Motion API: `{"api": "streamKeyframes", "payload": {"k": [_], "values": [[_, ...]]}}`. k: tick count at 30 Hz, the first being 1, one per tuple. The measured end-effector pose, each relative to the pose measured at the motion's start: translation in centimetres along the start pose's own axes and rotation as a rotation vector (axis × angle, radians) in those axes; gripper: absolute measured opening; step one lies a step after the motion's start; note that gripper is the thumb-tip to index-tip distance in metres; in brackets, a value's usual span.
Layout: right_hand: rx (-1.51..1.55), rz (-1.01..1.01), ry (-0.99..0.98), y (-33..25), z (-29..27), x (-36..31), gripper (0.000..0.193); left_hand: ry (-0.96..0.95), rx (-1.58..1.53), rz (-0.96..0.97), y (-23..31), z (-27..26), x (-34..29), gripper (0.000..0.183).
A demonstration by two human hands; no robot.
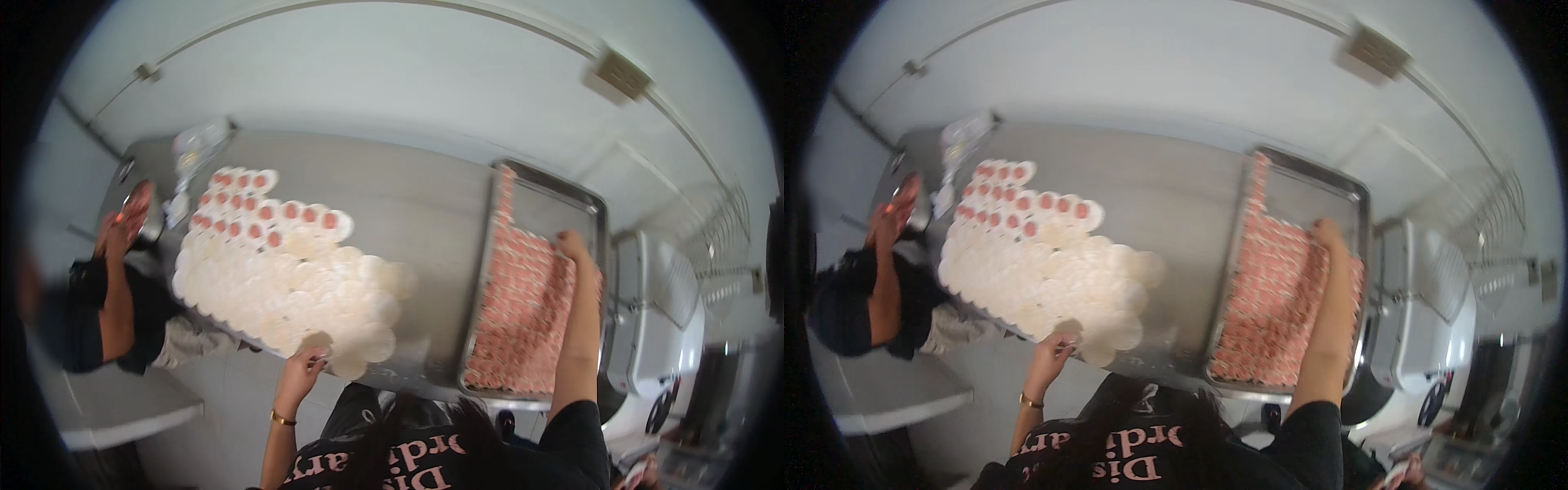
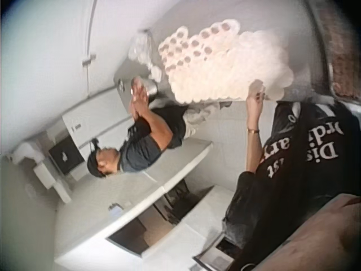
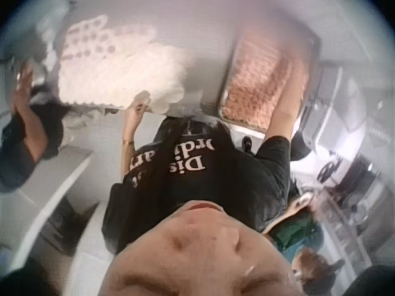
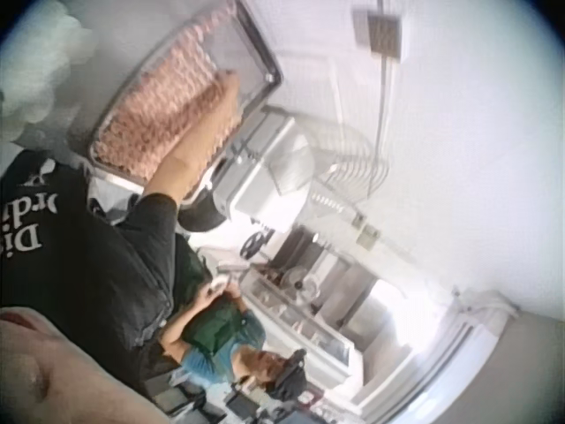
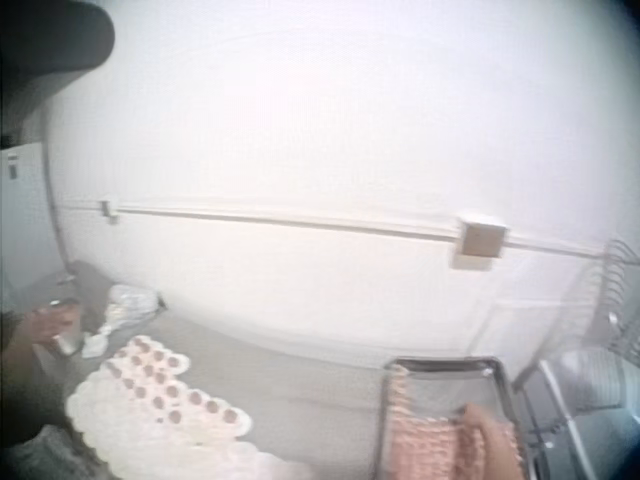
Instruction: The person places small portions of pink filling onto round wrappers laid out on a stainless steel table, folds each wrapper to enclose the filling, and places the finished dumplings onto a metal tray. A coworker also assembles dumplings nearby.
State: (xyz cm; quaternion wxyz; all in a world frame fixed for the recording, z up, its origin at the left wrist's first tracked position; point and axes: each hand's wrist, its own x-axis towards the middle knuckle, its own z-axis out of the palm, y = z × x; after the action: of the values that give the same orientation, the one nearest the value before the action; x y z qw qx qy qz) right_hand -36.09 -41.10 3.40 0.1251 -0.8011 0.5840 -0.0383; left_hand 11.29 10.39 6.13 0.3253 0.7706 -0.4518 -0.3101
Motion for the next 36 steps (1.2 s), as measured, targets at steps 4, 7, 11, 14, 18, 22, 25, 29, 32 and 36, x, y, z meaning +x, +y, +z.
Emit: {"api": "streamKeyframes", "payload": {"k": [4, 7, 11, 14, 18, 22, 25, 29, 32, 36], "values": [[0.317, 0.028, 0.543, -9.9, 0.4, 3.9, 0.028, 0.063, -0.025, -0.044, -1.9, -2.8, -0.5, 0.021], [0.253, -0.315, 0.489, -23.9, 3.7, 6.6, 0.025, 0.108, -0.055, -0.122, -3.5, -5.0, -0.6, 0.021], [0.72, -0.441, 0.107, -45.4, 11.4, 8.7, 0.022, 0.228, -0.1, -0.132, -6.1, -7.8, -1.8, 0.021], [0.65, -0.361, -0.002, -57.3, 15.7, 9.0, 0.025, 0.321, -0.086, -0.211, -8.3, -10.2, -4.0, 0.019], [0.463, -0.337, 0.186, -66.5, 20.8, 8.3, 0.031, 0.426, -0.074, -0.366, -10.9, -13.0, -8.2, 0.016], [0.418, -0.319, 0.293, -70.6, 24.2, 8.8, 0.035, 0.516, -0.108, -0.447, -12.9, -14.6, -10.9, 0.014], [0.605, -0.17, 0.029, -70.3, 24.4, 10.2, 0.029, 0.517, -0.135, -0.435, -13.9, -15.0, -10.4, 0.014], [1.407, 0.12, -0.159, -67.1, 22.0, 11.1, 0.027, 0.449, -0.172, -0.31, -14.1, -14.7, -6.5, 0.015], [1.898, 0.18, -0.431, -61.4, 17.9, 9.0, 0.03, 0.335, -0.293, -0.171, -12.7, -13.9, -1.6, 0.015], [2.019, 0.07, -0.443, -53.7, 11.8, 0.9, 0.031, 0.131, -0.641, -0.091, -7.8, -9.5, 6.5, 0.024]]}}
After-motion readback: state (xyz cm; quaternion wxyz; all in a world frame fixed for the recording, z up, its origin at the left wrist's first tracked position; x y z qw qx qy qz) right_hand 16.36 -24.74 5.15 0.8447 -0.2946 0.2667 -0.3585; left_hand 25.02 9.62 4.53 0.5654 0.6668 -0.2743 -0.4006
